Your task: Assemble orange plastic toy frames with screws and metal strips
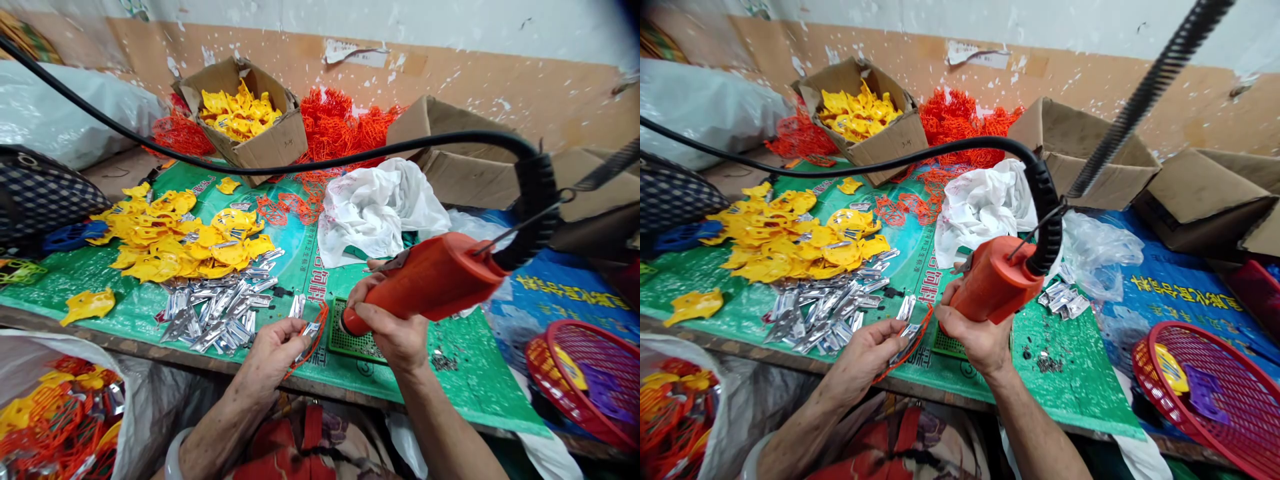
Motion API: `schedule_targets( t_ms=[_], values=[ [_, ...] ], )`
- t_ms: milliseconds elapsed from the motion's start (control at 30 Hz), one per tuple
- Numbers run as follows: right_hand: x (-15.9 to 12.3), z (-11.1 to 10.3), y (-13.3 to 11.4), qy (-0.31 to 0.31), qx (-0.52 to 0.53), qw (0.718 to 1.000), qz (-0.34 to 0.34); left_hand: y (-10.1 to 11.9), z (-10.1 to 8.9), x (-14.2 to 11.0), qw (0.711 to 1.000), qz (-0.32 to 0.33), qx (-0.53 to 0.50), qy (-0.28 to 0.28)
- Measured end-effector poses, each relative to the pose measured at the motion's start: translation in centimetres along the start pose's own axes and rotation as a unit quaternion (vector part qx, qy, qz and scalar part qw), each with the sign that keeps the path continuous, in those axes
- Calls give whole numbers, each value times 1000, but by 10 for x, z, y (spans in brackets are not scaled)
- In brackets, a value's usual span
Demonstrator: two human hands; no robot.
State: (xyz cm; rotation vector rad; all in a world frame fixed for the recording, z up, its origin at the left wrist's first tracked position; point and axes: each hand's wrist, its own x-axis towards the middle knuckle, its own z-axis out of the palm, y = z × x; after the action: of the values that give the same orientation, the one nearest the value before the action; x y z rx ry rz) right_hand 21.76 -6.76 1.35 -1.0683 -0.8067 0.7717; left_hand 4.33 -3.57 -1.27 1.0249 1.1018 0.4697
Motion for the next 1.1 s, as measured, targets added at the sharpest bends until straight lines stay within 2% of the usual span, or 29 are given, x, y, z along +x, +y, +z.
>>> schedule_targets(
  t_ms=[333, 567, 800, 1100],
  values=[
    [1, -3, 2, -14, -27, 999, -21, -8, -4, 2, 1000, -1, -21, 1],
    [0, -5, 4, -22, -5, 999, -35, -13, -7, 4, 1000, 19, -10, 2],
    [0, -6, 3, -32, -6, 999, -16, -13, -6, 4, 999, 33, 17, -1],
    [1, -2, 1, -16, -9, 1000, 8, -8, -1, 0, 1000, 19, 3, 0]
  ],
)
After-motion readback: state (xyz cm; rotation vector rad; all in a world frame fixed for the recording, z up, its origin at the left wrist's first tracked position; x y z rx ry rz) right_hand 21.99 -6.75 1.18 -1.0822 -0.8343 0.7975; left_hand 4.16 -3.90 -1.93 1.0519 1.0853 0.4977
